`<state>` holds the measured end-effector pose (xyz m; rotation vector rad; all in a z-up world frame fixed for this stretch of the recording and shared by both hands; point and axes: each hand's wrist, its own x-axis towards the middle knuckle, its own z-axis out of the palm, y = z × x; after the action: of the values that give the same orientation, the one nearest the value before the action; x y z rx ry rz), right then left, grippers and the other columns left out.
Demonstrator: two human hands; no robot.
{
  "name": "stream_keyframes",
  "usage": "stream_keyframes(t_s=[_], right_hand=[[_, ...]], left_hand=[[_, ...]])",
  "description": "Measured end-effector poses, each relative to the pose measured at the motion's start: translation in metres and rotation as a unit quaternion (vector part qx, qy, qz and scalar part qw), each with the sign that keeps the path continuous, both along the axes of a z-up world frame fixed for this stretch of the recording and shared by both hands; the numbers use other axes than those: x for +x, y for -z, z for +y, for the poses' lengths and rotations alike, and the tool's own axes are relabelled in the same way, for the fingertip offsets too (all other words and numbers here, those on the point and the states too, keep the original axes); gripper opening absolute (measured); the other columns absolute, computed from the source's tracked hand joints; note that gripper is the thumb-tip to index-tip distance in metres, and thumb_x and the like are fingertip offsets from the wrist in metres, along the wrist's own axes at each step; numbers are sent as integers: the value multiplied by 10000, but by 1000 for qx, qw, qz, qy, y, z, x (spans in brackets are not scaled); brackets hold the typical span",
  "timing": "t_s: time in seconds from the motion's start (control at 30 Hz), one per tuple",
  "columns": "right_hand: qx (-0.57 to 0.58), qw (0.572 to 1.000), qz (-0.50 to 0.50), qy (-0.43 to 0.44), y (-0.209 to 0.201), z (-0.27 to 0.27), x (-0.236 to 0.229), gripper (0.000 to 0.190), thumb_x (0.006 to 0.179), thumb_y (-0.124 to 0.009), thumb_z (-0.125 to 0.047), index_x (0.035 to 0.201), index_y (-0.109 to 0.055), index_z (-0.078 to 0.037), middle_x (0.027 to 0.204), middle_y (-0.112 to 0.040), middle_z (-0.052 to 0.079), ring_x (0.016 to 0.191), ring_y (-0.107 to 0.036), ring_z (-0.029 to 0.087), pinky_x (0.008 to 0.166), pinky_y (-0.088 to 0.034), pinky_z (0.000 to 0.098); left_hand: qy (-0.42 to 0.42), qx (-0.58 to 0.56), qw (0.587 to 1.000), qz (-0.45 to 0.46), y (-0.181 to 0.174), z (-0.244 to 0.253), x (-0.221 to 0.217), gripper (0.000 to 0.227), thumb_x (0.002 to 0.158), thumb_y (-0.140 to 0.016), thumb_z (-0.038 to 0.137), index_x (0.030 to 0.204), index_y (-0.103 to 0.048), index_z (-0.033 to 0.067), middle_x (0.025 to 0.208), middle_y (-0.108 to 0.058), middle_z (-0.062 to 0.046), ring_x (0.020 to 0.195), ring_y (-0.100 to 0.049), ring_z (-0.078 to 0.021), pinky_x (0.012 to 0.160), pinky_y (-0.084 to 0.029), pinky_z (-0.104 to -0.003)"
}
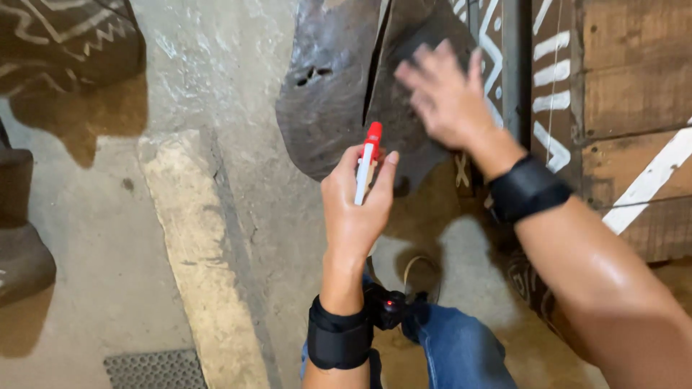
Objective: The person wipes the surfaces of several wooden stools and a small wooden table using a black cloth. The person holds a red-capped spray bottle in the left hand throughout but does not visibly spray. The person moves from one stool to another and finishes by wiping the tabletop.
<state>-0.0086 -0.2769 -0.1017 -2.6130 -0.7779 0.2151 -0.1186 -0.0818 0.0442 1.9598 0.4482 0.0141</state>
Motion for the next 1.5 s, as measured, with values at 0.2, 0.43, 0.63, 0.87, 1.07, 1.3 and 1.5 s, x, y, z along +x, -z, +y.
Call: stream_keyframes(t_s=[0.2,0.43,0.63,0.87,1.07,1.3,1.5], right_hand=[[14,987,7,162,17,-14,8,546,1140,-501,-283,1667,-362,-248,1747,-197,162,1596,-116,447,1224,-110,724],[0,998,40,54,6,-28,-17,556,1105,-495,-297,1642,-366,-228,1737,-193,162,1594,-106,420,1260,-107,651],[235,951,96,178,-4,-32,-16,513,1167,-430,-282,1656,-330,-166,1695,-210,295,1614,-128,405,1297,-170,487],[257,941,67,210,-41,-13,-57,488,1175,-430,-267,1635,-354,-122,1660,-312,315,1598,-229,409,1289,-247,398],[153,964,47,213,-41,-1,-89,503,1158,-442,-237,1634,-346,-104,1664,-308,323,1573,-179,466,1258,-156,543],[143,966,47,212,-13,6,-90,522,1165,-447,-226,1652,-323,-84,1667,-300,322,1585,-169,482,1281,-125,583],[113,969,44,217,-6,12,-85,512,1162,-445,-249,1646,-357,-108,1691,-265,297,1587,-166,496,1276,-105,633]], left_hand=[[21,-34,999,4,5,-5,-21,215,890,-784,220,953,-697,34,674,-667,-93,572,-614,-157,595,-517,-322],[28,-24,999,18,17,-1,-34,221,880,-784,230,954,-699,40,683,-690,-102,586,-672,-198,588,-526,-332],[58,-7,998,-2,42,-11,-48,247,877,-786,235,998,-704,36,725,-705,-138,631,-708,-264,615,-535,-357],[54,-17,998,38,48,-21,-74,264,884,-770,249,1026,-704,37,709,-697,-140,617,-692,-286,614,-531,-363],[44,20,998,41,56,-13,-93,248,892,-760,240,1020,-704,35,722,-697,-154,645,-707,-324,617,-528,-389],[82,84,992,-53,77,-3,-84,277,877,-785,271,994,-699,36,796,-717,-198,746,-704,-406,657,-538,-463],[119,90,988,30,72,8,-82,332,866,-813,346,894,-696,36,735,-699,-196,718,-692,-412,642,-522,-475]])
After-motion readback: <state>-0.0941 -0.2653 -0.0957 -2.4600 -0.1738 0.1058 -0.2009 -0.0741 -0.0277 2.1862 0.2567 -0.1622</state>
